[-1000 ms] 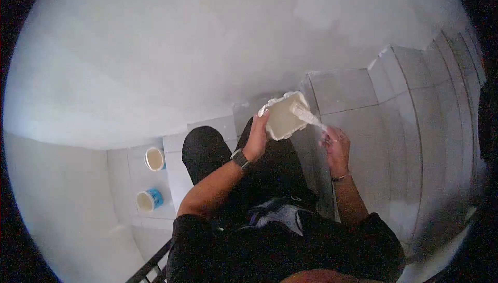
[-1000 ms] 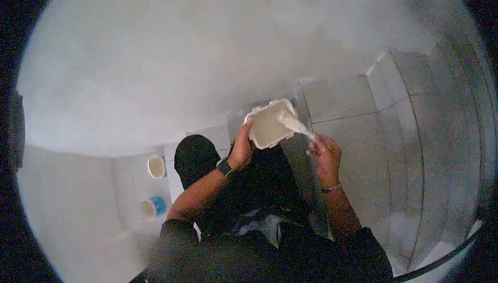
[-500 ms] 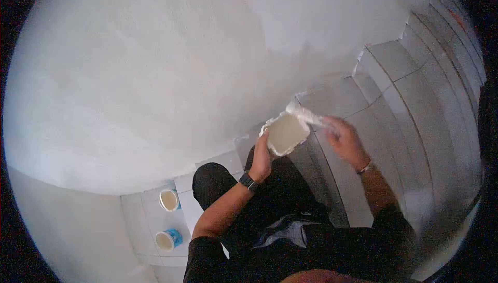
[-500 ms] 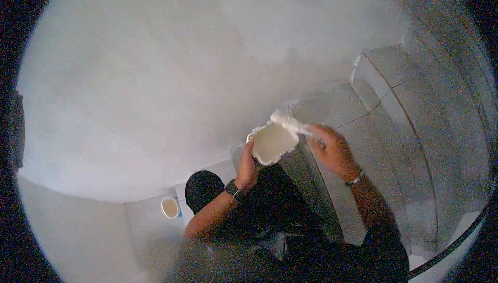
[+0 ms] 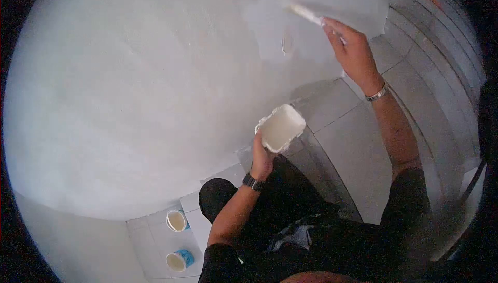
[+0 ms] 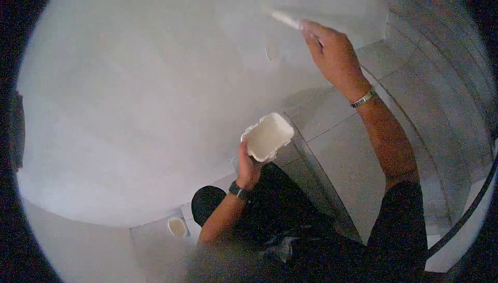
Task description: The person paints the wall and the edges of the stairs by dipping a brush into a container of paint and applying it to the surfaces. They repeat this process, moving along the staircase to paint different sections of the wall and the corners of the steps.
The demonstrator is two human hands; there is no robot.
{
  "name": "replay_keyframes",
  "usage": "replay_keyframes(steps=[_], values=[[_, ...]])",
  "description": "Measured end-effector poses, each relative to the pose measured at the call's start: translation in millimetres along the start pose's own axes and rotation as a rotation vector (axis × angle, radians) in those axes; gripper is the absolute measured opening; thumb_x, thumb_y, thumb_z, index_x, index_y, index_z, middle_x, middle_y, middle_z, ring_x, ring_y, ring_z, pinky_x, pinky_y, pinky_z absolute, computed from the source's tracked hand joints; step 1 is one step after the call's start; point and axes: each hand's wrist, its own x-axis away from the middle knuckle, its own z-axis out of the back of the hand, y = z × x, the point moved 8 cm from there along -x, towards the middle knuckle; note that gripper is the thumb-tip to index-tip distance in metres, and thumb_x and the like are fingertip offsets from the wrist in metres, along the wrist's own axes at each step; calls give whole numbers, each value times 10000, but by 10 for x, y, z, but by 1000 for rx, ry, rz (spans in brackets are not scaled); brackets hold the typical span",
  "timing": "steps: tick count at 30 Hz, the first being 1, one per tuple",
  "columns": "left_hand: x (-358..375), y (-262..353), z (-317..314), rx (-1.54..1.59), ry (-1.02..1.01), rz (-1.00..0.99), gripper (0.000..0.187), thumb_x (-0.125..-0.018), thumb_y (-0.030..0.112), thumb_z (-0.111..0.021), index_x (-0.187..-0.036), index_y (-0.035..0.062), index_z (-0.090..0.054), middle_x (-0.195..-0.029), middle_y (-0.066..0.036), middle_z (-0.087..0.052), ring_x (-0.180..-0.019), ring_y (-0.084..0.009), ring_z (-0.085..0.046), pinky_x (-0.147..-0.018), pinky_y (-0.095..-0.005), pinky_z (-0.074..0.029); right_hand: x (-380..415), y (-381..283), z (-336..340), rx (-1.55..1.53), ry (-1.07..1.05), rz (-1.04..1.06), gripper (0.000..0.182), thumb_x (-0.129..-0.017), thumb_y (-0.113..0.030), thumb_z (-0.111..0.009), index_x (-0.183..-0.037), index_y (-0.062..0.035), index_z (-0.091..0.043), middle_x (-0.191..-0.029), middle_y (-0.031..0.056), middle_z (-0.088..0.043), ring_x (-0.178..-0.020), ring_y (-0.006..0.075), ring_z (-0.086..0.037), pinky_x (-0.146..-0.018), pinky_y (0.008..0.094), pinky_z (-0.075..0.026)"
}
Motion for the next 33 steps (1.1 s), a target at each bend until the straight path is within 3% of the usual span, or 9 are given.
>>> replay_keyframes(steps=[1,2,5,7,14,18,24,30,33], values=[[24,-43,82,-4,2,6,595,-948,508,-258,-1349,80,-355,-1312,-106,-478,-1150,-265,-522,-892,-440,-476,41,-88,135,-38,205,132,266,-873,-161,-558,-1123,-78,-596,-843,164,-643,-691,326,-616,-629,392,-495],[68,-34,119,8,32,17,570,-956,480,-274,-1348,77,-365,-1306,-106,-483,-1157,-259,-515,-918,-435,-456,74,-52,130,-36,202,126,266,-873,-161,-558,-1123,-78,-596,-843,164,-643,-691,326,-616,-629,392,-495],[-42,-196,315,-2,66,-19,554,-961,463,-285,-1349,78,-371,-1300,-108,-488,-1164,-255,-509,-931,-438,-442,461,284,-185,118,75,7,253,-877,-179,-552,-1109,-92,-607,-805,154,-636,-676,311,-616,-608,396,-495],[44,-176,262,-18,60,-56,564,-958,475,-279,-1351,81,-368,-1301,-111,-487,-1164,-256,-510,-918,-445,-450,816,493,-467,255,-222,-205,218,-875,-150,-558,-1069,-90,-637,-818,150,-639,-724,304,-619,-667,387,-495],[207,-87,178,-23,96,-51,604,-942,524,-256,-1330,80,-385,-1261,-104,-515,-1098,-243,-551,-835,-434,-493,1308,744,-664,295,-436,-132,218,-895,-218,-512,-994,-85,-652,-677,143,-575,-645,309,-583,-600,410,-472],[265,-11,153,-36,56,-101,597,-944,521,-250,-1321,81,-395,-1244,-102,-530,-1071,-250,-569,-819,-437,-501,412,339,-70,478,-201,-11,221,-910,-229,-506,-983,-79,-652,-704,160,-570,-619,314,-557,-580,417,-456],[338,7,149,-16,98,-97,600,-945,527,-234,-1316,85,-403,-1256,-97,-524,-1092,-257,-559,-830,-463,-494,91,-117,740,266,308,164,205,-918,-229,-513,-896,-67,-637,-720,155,-560,-608,290,-546,-550,398,-443],[372,46,138,-44,114,-109,598,-940,535,-254,-1317,95,-402,-1263,-97,-514,-1107,-265,-545,-845,-473,-485,1078,737,-525,461,-322,-82,183,-910,-218,-497,-922,-76,-611,-683,144,-552,-632,316,-570,-585,437,-467],[422,96,113,-44,103,-115,587,-939,530,-270,-1312,97,-405,-1259,-97,-513,-1093,-262,-549,-844,-471,-486,1379,806,-683,424,-462,-59,185,-904,-222,-495,-922,-81,-613,-694,152,-573,-651,327,-585,-601,450,-473]])
